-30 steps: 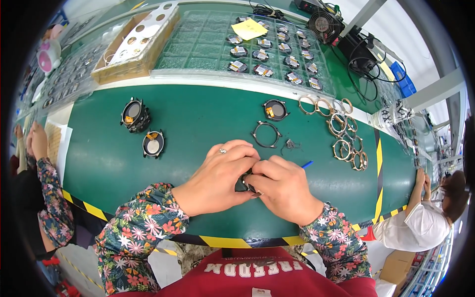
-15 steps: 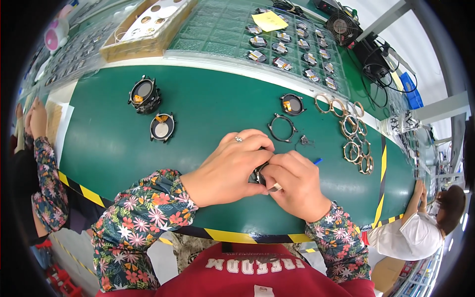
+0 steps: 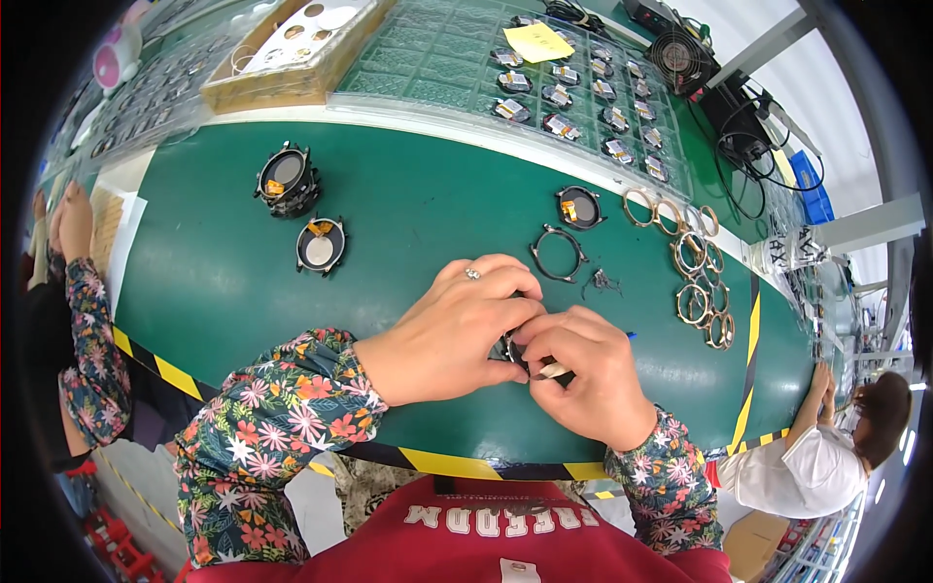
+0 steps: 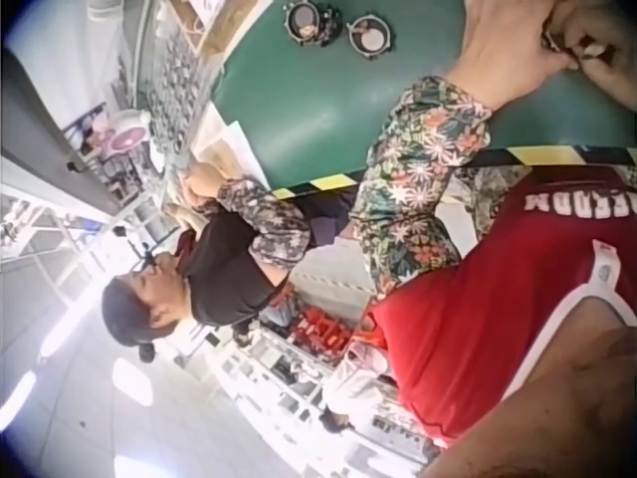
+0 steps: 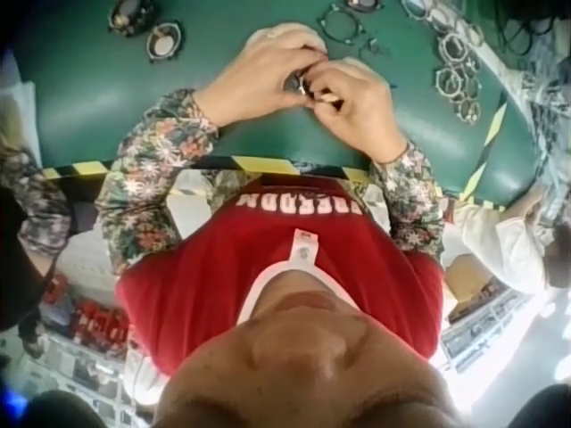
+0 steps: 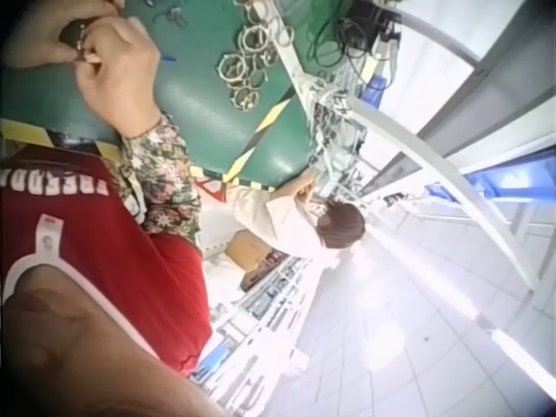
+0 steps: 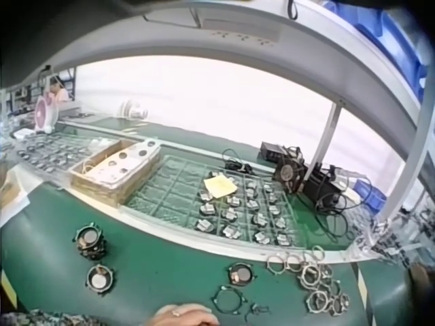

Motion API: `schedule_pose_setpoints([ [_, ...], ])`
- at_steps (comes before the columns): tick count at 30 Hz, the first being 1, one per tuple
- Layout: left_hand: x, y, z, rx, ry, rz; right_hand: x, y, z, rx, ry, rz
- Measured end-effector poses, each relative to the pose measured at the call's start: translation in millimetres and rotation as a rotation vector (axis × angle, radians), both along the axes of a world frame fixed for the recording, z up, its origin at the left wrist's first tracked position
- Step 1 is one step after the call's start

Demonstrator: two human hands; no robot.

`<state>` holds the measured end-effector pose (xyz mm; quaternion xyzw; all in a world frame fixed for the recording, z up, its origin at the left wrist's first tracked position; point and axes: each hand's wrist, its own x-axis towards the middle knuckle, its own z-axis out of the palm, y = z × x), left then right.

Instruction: The person assembles small circular electronic components by hand, fitting circuit boards and metal rings into plastic housings on a workbench.

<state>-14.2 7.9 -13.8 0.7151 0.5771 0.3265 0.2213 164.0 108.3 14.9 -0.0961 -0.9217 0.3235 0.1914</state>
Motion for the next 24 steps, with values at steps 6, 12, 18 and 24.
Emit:
schedule_pose_setpoints([
  [6,0.0,-0.2,2.0,0.011,0.007,-0.006,3.3,-4.0,6.4,-0.119,-0.050,-0.065],
  [12,-0.7,-1.1,-0.5,0.031,0.006,-0.010,6.8,-0.8,14.3,-0.222,-0.127,-0.059],
  [18,-0.9,-1.6,1.5,0.042,0.031,-0.015,14.7,6.6,29.4,-0.435,-0.215,-0.037],
  [24,1.3,-1.9,6.4,0.004,0.047,-0.030,22.9,41.0,20.0,-0.114,-0.025,-0.419],
])
